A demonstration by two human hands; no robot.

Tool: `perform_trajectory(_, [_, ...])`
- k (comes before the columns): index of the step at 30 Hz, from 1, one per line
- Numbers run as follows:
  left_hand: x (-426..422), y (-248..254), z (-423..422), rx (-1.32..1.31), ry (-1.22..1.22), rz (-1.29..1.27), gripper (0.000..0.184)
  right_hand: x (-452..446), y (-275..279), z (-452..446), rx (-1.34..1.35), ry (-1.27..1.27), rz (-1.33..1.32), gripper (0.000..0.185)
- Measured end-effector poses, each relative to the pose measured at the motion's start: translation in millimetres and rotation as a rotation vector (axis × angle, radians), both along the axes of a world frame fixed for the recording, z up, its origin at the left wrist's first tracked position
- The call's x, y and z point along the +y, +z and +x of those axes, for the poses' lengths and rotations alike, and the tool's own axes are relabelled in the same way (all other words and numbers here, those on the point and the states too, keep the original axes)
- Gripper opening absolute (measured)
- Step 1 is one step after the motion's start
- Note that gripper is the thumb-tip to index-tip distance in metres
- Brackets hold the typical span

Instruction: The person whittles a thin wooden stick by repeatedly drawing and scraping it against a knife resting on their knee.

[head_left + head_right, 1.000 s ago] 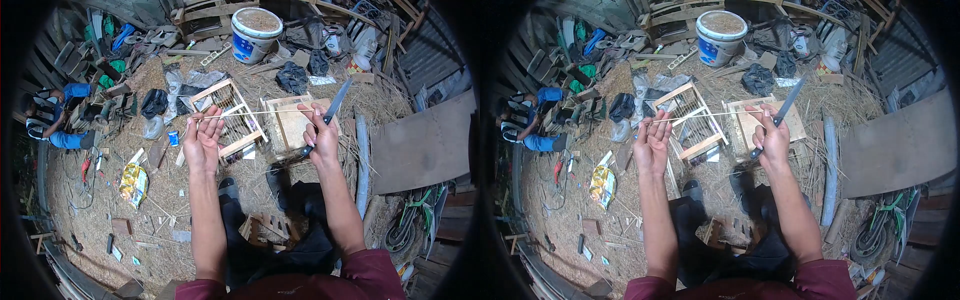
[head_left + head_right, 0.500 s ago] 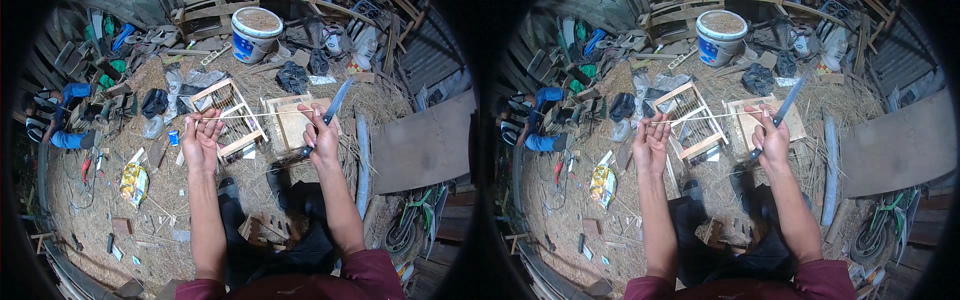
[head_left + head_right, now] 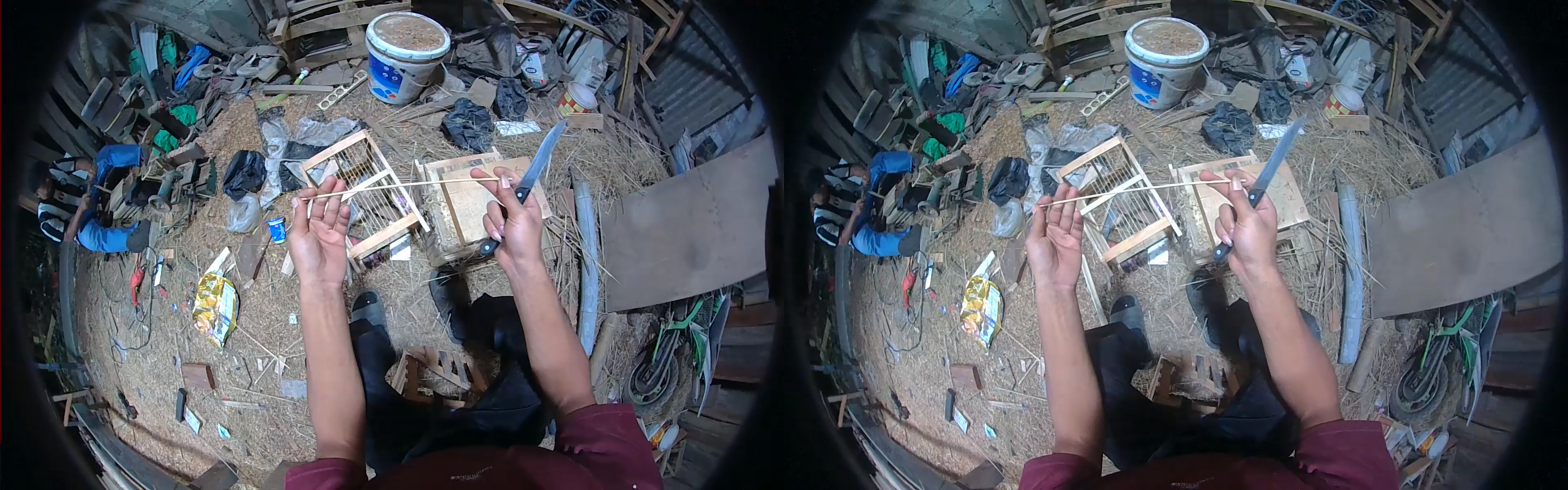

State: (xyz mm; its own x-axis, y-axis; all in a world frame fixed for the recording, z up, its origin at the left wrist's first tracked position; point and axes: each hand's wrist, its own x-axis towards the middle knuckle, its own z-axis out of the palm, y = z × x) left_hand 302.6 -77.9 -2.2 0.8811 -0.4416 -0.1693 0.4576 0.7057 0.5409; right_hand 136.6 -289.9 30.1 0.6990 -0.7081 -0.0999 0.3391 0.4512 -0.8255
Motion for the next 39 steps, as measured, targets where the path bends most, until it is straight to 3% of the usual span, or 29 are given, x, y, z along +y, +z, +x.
perform_trajectory(9, [0.8, -1.2, 3.0, 0.015, -0.009, -0.030, 0.032, 1.5, 5.1, 1.2, 0.001, 0.008, 0.000, 0.027])
perform_trajectory(15, [0.1, 0.3, 3.5, 0.042, 0.012, -0.014, 0.025, 0.0, 4.3, 1.9, 0.018, -0.037, -0.025, 0.027])
perform_trajectory(19, [-3.1, 14.9, -7.7, -0.058, 0.086, 0.284, 0.016, -16.8, 8.9, -0.8, 0.076, -0.139, -0.121, 0.025])
perform_trajectory(22, [-3.4, 12.6, -17.9, -0.224, -0.114, 0.444, 0.015, -37.7, 19.0, -7.1, 0.151, -0.181, -0.204, 0.025])
perform_trajectory(23, [-2.6, 17.2, -27.0, -0.173, -0.219, 0.444, 0.015, -43.5, 25.8, -8.6, 0.207, -0.171, -0.230, 0.025])
perform_trajectory(24, [-4.2, 27.4, -41.2, -0.191, -0.297, 0.599, 0.017, -50.1, 31.1, -11.2, 0.268, -0.161, -0.254, 0.025])
perform_trajectory(26, [2.7, 24.3, -59.7, -0.380, -0.526, 0.700, 0.024, -65.4, 33.6, -15.7, 0.342, -0.082, -0.382, 0.026])
perform_trajectory(30, [-3.3, 46.5, -108.3, -0.491, -0.758, 0.691, 0.027, -83.3, 32.7, -17.0, 0.457, 0.048, -0.550, 0.028])
perform_trajectory(32, [-9.0, 53.0, -132.1, -0.376, -0.889, 0.629, 0.029, -91.2, 24.9, -17.1, 0.480, 0.121, -0.602, 0.030])
perform_trajectory(33, [-14.1, 50.4, -146.8, -0.293, -0.836, 0.676, 0.029, -102.4, 2.4, -16.2, 0.436, 0.086, -0.853, 0.040])
perform_trajectory(36, [-22.9, 17.0, -172.9, -0.109, -0.740, 0.589, 0.025, -77.7, 19.4, -43.9, 0.793, -0.110, -1.092, 0.049])
perform_trajectory(37, [-28.0, 6.5, -182.1, -0.094, -0.696, 0.622, 0.025, -59.8, 47.7, -60.6, 0.876, 0.078, -1.028, 0.052])
perform_trajectory(39, [-37.4, 5.3, -192.2, -0.110, -0.750, 0.685, 0.026, -43.5, 6.5, -86.9, 0.483, -0.008, -1.344, 0.045])
